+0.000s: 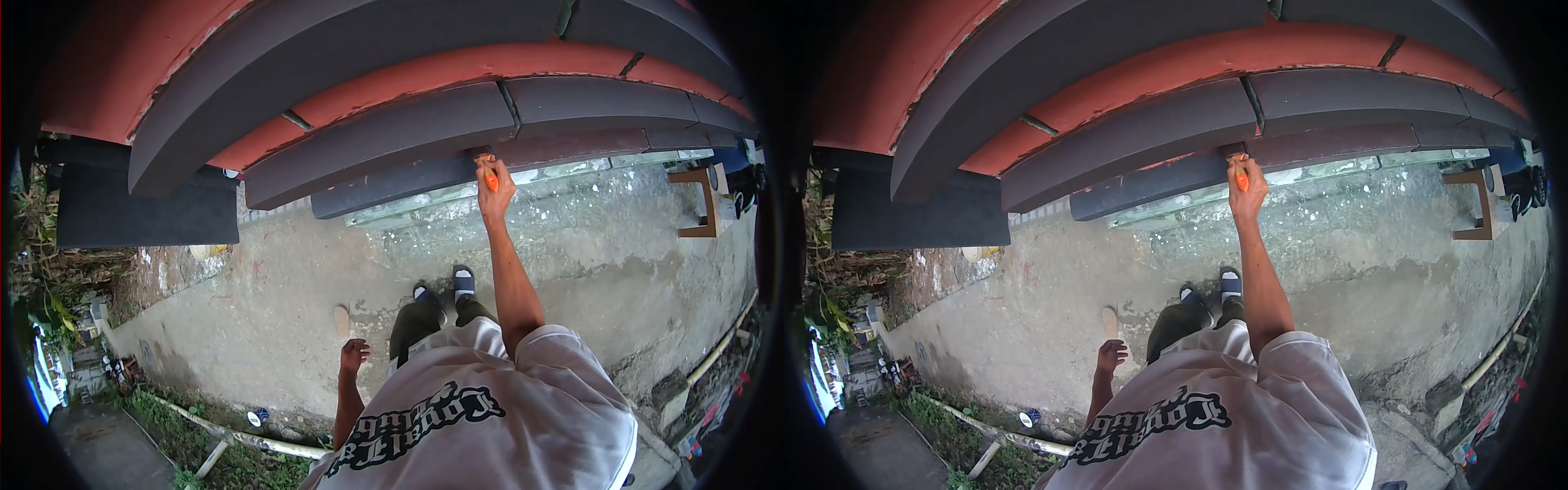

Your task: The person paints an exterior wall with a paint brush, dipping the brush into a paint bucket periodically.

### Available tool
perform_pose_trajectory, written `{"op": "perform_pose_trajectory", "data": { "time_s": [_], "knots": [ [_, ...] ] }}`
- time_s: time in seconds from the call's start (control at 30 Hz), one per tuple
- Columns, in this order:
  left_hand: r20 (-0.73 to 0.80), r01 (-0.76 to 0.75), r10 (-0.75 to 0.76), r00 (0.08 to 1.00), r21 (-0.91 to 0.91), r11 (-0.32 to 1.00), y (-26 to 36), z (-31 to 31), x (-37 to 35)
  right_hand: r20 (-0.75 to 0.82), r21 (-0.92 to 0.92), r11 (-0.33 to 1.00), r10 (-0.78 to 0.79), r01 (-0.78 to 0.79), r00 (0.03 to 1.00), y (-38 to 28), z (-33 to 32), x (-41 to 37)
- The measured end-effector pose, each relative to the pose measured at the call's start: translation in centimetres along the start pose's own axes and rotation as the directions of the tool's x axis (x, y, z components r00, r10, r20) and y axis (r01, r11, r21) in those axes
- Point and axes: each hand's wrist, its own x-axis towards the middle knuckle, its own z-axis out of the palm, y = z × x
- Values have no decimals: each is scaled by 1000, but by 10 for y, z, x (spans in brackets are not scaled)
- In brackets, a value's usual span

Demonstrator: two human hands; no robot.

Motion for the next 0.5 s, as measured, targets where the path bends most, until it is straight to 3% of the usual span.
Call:
{"op": "perform_pose_trajectory", "data": {
  "time_s": [0.33,0.47,0.5],
  "knots": [
    [4,155,-155,988,11,988,-25,-43,21,22,-3,1000,-10,10,1000,-24,41,-29],
    [99,97,-101,990,50,994,-24,-83,47,-6,8,998,55,-55,998,-40,61,-47],
    [184,100,-93,979,-32,994,-20,-98,56,12,-13,998,63,-62,998,-43,65,-51]
  ]
}}
